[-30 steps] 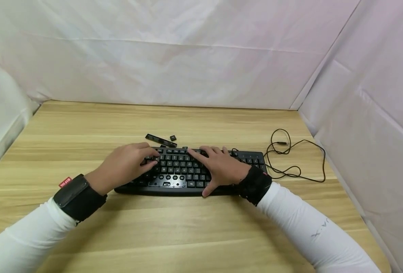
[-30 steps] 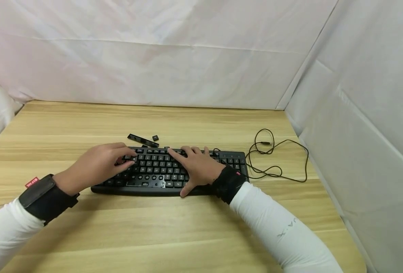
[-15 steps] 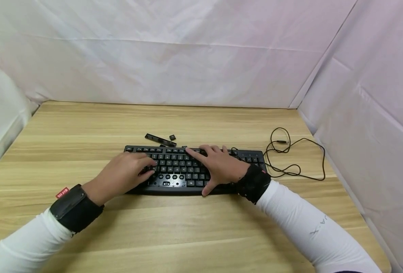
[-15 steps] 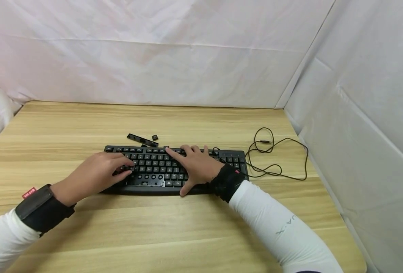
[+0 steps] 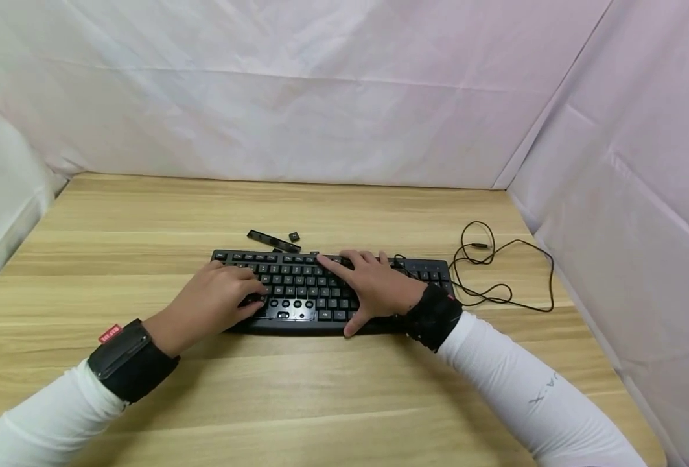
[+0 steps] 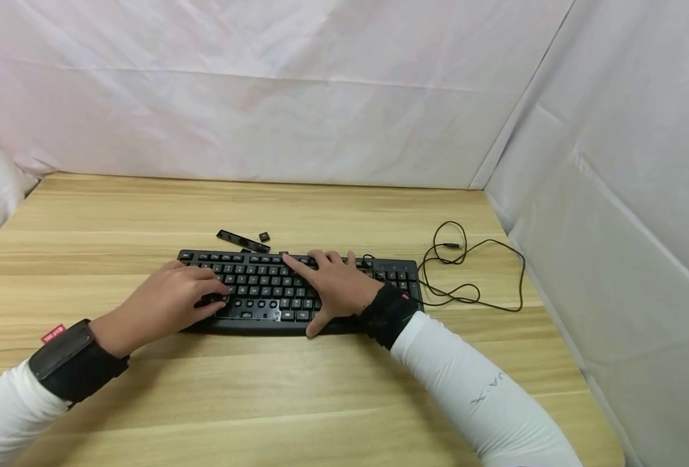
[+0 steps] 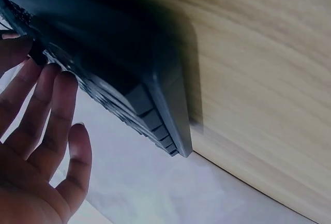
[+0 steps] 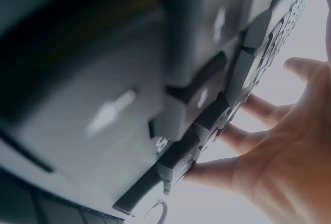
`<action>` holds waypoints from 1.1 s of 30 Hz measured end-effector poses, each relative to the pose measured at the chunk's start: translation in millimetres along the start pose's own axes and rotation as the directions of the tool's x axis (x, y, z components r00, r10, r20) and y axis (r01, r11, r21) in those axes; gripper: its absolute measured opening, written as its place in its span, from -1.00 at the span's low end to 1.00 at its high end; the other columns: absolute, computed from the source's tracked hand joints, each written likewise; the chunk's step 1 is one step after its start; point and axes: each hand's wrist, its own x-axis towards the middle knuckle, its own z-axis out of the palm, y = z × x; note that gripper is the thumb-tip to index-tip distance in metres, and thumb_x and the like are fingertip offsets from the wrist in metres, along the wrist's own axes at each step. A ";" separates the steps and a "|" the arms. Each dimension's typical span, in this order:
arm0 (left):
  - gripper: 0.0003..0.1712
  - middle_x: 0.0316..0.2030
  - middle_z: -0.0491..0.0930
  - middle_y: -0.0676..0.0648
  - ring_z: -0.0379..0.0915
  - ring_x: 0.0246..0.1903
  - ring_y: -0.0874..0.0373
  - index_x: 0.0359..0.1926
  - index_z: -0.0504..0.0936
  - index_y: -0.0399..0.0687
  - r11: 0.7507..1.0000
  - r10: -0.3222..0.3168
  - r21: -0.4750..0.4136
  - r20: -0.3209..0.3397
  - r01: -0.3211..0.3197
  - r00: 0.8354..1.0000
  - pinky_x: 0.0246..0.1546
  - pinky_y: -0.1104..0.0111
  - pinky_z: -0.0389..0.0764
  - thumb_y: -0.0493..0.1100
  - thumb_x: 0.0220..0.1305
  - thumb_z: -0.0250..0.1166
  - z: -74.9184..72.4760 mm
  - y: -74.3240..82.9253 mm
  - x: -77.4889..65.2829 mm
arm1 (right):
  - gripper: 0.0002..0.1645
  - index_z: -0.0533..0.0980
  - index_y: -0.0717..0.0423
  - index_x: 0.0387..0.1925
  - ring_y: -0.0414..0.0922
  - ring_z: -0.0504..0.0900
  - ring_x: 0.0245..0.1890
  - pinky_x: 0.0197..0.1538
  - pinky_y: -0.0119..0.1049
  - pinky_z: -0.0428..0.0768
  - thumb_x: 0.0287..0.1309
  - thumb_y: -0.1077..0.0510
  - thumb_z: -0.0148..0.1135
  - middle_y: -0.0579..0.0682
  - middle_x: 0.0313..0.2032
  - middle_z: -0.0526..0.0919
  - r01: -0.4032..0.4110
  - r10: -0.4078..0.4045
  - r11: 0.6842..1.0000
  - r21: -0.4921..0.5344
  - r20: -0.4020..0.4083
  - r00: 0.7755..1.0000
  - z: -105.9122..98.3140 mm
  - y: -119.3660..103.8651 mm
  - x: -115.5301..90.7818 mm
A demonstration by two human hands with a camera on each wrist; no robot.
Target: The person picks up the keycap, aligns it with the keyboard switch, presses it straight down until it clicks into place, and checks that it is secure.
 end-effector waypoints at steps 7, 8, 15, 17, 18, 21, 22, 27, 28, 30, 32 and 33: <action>-0.84 -0.47 0.63 0.03 0.51 -0.46 0.16 -0.38 0.77 -0.01 1.000 -0.008 -0.030 0.004 0.008 1.000 -0.53 0.25 0.43 -0.11 -0.06 0.46 5.5 -0.6 -3.2 | 0.60 -0.23 -0.14 0.49 0.14 0.09 0.29 0.13 0.41 0.19 -0.55 -0.55 0.37 0.23 0.34 0.13 -0.004 0.004 1.000 0.010 -0.009 1.000 1.4 -0.2 0.5; -0.84 -0.47 0.63 0.03 0.51 -0.46 0.16 -0.38 0.78 -0.01 0.999 -0.009 -0.036 0.002 0.009 1.000 -0.53 0.25 0.43 -0.11 -0.06 0.46 6.0 -0.6 -3.7 | 0.60 -0.23 -0.14 0.49 0.14 0.08 0.29 0.13 0.41 0.18 -0.55 -0.55 0.37 0.23 0.34 0.12 -0.004 0.004 1.000 0.013 -0.003 1.000 1.4 -0.2 0.6; -0.85 -0.47 0.64 0.01 0.51 -0.43 0.14 -0.41 0.78 -0.04 0.995 -0.032 -0.091 -0.036 0.028 0.999 -0.43 0.20 0.53 -0.15 -0.10 0.49 8.8 -1.0 -5.6 | 0.61 -0.23 -0.15 0.49 0.15 0.09 0.29 0.13 0.42 0.17 -0.56 -0.55 0.37 0.23 0.34 0.12 -0.015 0.015 1.000 0.002 -0.002 1.000 0.6 -0.3 1.2; -0.85 -0.48 0.64 0.01 0.51 -0.42 0.13 -0.42 0.78 -0.04 0.995 -0.035 -0.095 -0.042 0.031 0.999 -0.42 0.18 0.54 -0.16 -0.11 0.50 9.0 -1.0 -6.1 | 0.60 -0.24 -0.15 0.49 0.15 0.09 0.29 0.14 0.42 0.17 -0.56 -0.55 0.37 0.23 0.34 0.12 -0.015 0.015 1.000 0.004 0.002 1.000 0.5 -0.4 1.7; -0.86 -0.48 0.64 0.01 0.51 -0.43 0.13 -0.42 0.78 -0.04 0.995 -0.034 -0.093 -0.042 0.030 0.999 -0.42 0.18 0.55 -0.15 -0.11 0.50 9.1 -0.9 -6.4 | 0.60 -0.24 -0.15 0.49 0.15 0.09 0.29 0.14 0.42 0.16 -0.55 -0.55 0.37 0.23 0.34 0.12 -0.011 0.011 1.000 0.008 0.005 1.000 0.9 -0.3 1.9; -0.86 -0.49 0.63 0.02 0.49 -0.44 0.13 -0.42 0.78 -0.04 0.997 -0.024 -0.080 -0.037 0.021 0.999 -0.45 0.20 0.53 -0.16 -0.10 0.49 9.3 -0.5 -6.5 | 0.61 -0.25 -0.15 0.49 0.15 0.08 0.29 0.14 0.41 0.17 -0.55 -0.55 0.36 0.24 0.33 0.12 -0.011 0.011 1.000 0.008 0.014 1.000 1.3 -0.4 2.0; -0.86 -0.50 0.63 0.02 0.49 -0.45 0.14 -0.42 0.78 -0.04 0.997 -0.021 -0.072 -0.034 0.019 0.999 -0.46 0.21 0.52 -0.16 -0.10 0.49 9.3 -0.4 -6.1 | 0.61 -0.26 -0.15 0.49 0.15 0.09 0.29 0.14 0.40 0.18 -0.56 -0.56 0.35 0.23 0.33 0.12 -0.015 0.015 1.000 -0.001 0.013 1.000 1.5 -0.2 2.1; -0.87 -0.53 0.60 0.03 0.46 -0.49 0.15 -0.42 0.79 -0.04 0.999 -0.015 -0.050 -0.022 0.014 1.000 -0.47 0.21 0.52 -0.18 -0.09 0.49 10.0 -0.8 -4.4 | 0.61 -0.24 -0.16 0.49 0.14 0.10 0.28 0.14 0.40 0.19 -0.57 -0.57 0.35 0.22 0.33 0.13 -0.020 0.020 1.000 -0.015 0.007 1.000 1.9 0.3 3.5; -0.87 -0.53 0.60 0.03 0.46 -0.50 0.16 -0.42 0.79 -0.05 0.999 -0.014 -0.052 -0.021 0.013 1.000 -0.47 0.21 0.53 -0.19 -0.10 0.49 10.2 -0.9 -4.4 | 0.61 -0.24 -0.15 0.49 0.14 0.10 0.28 0.14 0.40 0.19 -0.57 -0.57 0.35 0.23 0.33 0.12 -0.017 0.017 1.000 -0.015 0.013 1.000 1.8 0.3 3.9; -0.87 -0.55 0.60 0.03 0.46 -0.51 0.17 -0.43 0.79 -0.06 0.998 -0.014 -0.061 -0.027 0.013 1.000 -0.48 0.21 0.54 -0.20 -0.11 0.50 10.3 -1.2 -4.9 | 0.60 -0.25 -0.14 0.49 0.16 0.09 0.28 0.14 0.42 0.17 -0.55 -0.57 0.34 0.25 0.33 0.11 -0.011 0.011 1.000 -0.006 0.028 1.000 1.5 0.3 4.6; -0.87 -0.56 0.59 0.03 0.45 -0.52 0.17 -0.44 0.79 -0.07 0.997 -0.015 -0.073 -0.043 0.012 0.999 -0.50 0.22 0.55 -0.21 -0.12 0.50 9.9 -1.6 -4.7 | 0.61 -0.26 -0.15 0.49 0.16 0.08 0.29 0.14 0.41 0.18 -0.55 -0.58 0.33 0.24 0.34 0.11 -0.016 0.016 1.000 -0.011 0.031 0.999 0.4 1.1 5.2; -0.87 -0.56 0.59 0.03 0.45 -0.51 0.17 -0.44 0.78 -0.08 0.997 -0.015 -0.077 -0.052 0.011 0.999 -0.50 0.23 0.55 -0.22 -0.13 0.50 9.4 -1.8 -4.1 | 0.61 -0.26 -0.16 0.49 0.15 0.08 0.29 0.14 0.40 0.18 -0.56 -0.58 0.33 0.23 0.34 0.10 -0.020 0.021 1.000 -0.016 0.029 0.999 -0.5 1.6 5.5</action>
